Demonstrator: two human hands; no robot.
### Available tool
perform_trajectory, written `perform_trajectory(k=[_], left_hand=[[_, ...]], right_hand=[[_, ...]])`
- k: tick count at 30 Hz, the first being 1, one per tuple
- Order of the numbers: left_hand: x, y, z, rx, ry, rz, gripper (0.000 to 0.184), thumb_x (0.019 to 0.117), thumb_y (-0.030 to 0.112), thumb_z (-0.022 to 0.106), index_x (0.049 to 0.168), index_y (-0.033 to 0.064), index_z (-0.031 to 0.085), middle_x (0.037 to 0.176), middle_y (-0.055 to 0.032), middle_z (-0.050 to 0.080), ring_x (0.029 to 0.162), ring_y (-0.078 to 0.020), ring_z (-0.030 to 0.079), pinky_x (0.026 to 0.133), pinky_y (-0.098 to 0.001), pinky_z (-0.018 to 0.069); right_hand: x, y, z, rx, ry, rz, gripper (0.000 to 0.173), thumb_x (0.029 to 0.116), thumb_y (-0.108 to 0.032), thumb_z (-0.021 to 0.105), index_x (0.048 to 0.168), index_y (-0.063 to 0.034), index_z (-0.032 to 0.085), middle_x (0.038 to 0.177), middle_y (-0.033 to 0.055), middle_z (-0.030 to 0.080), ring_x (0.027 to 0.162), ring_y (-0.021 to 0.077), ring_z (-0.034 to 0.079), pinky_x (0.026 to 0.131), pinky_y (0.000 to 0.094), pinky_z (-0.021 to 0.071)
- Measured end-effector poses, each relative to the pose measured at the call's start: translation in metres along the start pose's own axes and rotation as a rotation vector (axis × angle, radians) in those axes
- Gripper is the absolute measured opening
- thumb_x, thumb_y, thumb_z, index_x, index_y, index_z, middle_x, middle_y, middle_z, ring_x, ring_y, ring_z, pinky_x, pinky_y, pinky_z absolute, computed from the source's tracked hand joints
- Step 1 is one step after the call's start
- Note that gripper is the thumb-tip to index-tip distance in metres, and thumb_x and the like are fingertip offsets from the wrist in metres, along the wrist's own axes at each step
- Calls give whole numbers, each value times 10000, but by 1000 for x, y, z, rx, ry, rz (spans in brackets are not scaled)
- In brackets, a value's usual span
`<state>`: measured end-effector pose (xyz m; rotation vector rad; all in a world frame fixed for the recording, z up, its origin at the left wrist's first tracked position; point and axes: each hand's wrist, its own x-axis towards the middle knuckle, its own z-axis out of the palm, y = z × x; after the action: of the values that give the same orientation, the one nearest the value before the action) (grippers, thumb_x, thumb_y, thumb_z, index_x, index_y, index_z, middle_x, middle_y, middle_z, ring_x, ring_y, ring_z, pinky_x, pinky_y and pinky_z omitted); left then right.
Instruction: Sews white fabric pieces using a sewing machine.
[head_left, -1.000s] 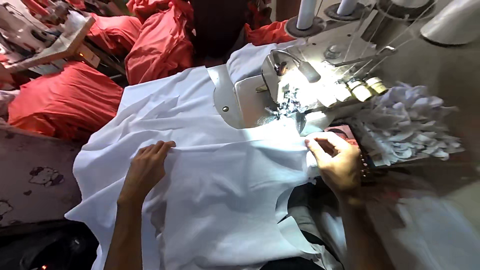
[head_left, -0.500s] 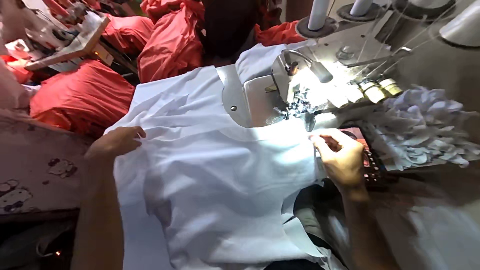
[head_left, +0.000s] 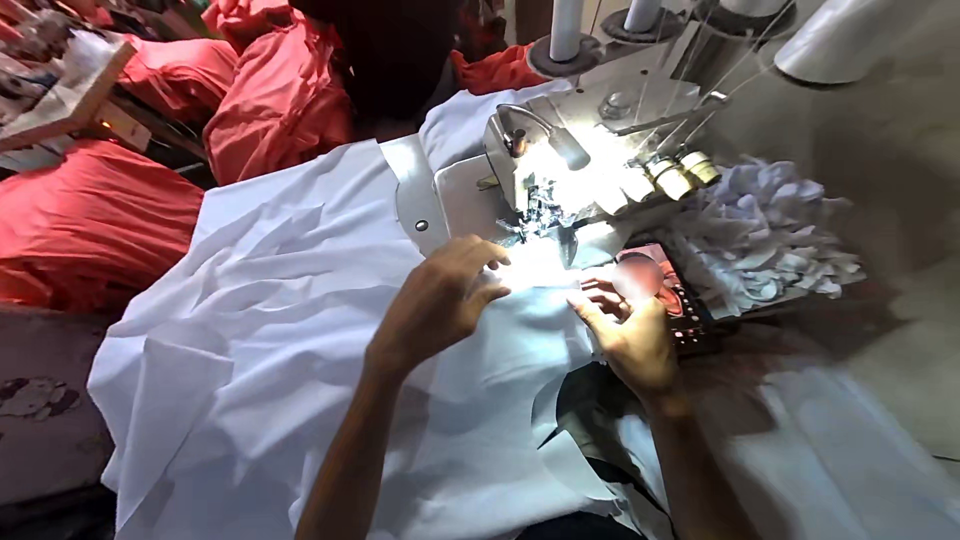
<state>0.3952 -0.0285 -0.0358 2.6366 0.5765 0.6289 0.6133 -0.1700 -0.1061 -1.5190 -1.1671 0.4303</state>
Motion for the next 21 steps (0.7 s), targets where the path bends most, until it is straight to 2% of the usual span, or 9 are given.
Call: perform_trajectory(k=[2, 5, 7, 9, 11, 13, 15, 18, 21], left_hand=[[6, 7, 18, 79, 31, -20, 267, 960, 324, 696, 1128, 116, 709, 1007, -12, 678, 966, -171, 633, 857, -368, 537], [9, 14, 35, 171, 97, -34, 160, 965, 260, 663, 1010, 118, 724, 904, -25, 655, 897, -208, 620, 787, -385, 518], [7, 20, 37, 130, 129, -49, 134, 982, 224, 641, 962, 123, 726, 894, -9, 651, 887, -178, 620, 772, -355, 525], [1, 29, 28, 28, 147, -86, 101, 980, 174, 632, 963, 113, 711, 915, 8, 662, 884, -123, 640, 770, -316, 550], [-6, 41, 16, -59, 202, -139, 71, 986, 158, 628, 986, 121, 688, 900, 43, 678, 801, -34, 655, 722, -234, 580], [-8, 48, 6, -18, 248, -188, 67, 986, 177, 631, 1012, 146, 684, 887, 66, 676, 712, -7, 620, 633, -205, 548], [-1, 45, 3, 107, 228, -218, 106, 990, 195, 624, 1044, 152, 704, 940, 45, 686, 742, -57, 624, 624, -271, 521], [15, 21, 19, 169, 165, -244, 113, 1001, 174, 617, 1061, 125, 700, 976, -24, 681, 740, -168, 652, 606, -399, 542], [19, 10, 34, 183, 169, -275, 144, 998, 151, 590, 1079, 127, 707, 983, -27, 680, 727, -175, 645, 594, -403, 536]], right_hand=[[-8, 5, 1, -20, 1, 41, 295, 924, -243, 740, 1139, -49, 686, 976, -3, 750, 820, 32, 703, 729, 193, 594], [-21, 3, 1, -84, -1, 113, 289, 922, -268, 724, 1118, -56, 707, 953, -11, 743, 793, -11, 681, 720, 155, 570], [-30, 0, 0, -80, 10, 121, 257, 925, -263, 722, 1081, -59, 723, 911, -22, 731, 765, -35, 656, 700, 136, 548], [-38, -7, -3, -16, -2, 103, 182, 939, -214, 707, 1049, -70, 714, 889, -32, 729, 764, -28, 668, 695, 140, 562], [-44, -19, -8, 79, -30, 80, 126, 940, -177, 710, 1005, -69, 723, 862, -37, 736, 767, -6, 687, 704, 162, 588], [-47, -31, -7, 133, -36, 65, 113, 946, -167, 711, 998, -67, 723, 863, -39, 737, 775, -1, 691, 710, 163, 593], [-42, -30, 1, 106, -6, 76, 123, 952, -178, 708, 994, -64, 726, 858, -35, 737, 768, -9, 687, 704, 157, 587], [-29, -11, 14, 25, 40, 137, 151, 950, -220, 706, 999, -83, 743, 843, -37, 719, 707, -23, 641, 656, 145, 543], [-25, 2, 17, -12, 52, 155, 138, 939, -221, 712, 997, -101, 746, 834, -44, 715, 678, -26, 625, 632, 142, 529]])
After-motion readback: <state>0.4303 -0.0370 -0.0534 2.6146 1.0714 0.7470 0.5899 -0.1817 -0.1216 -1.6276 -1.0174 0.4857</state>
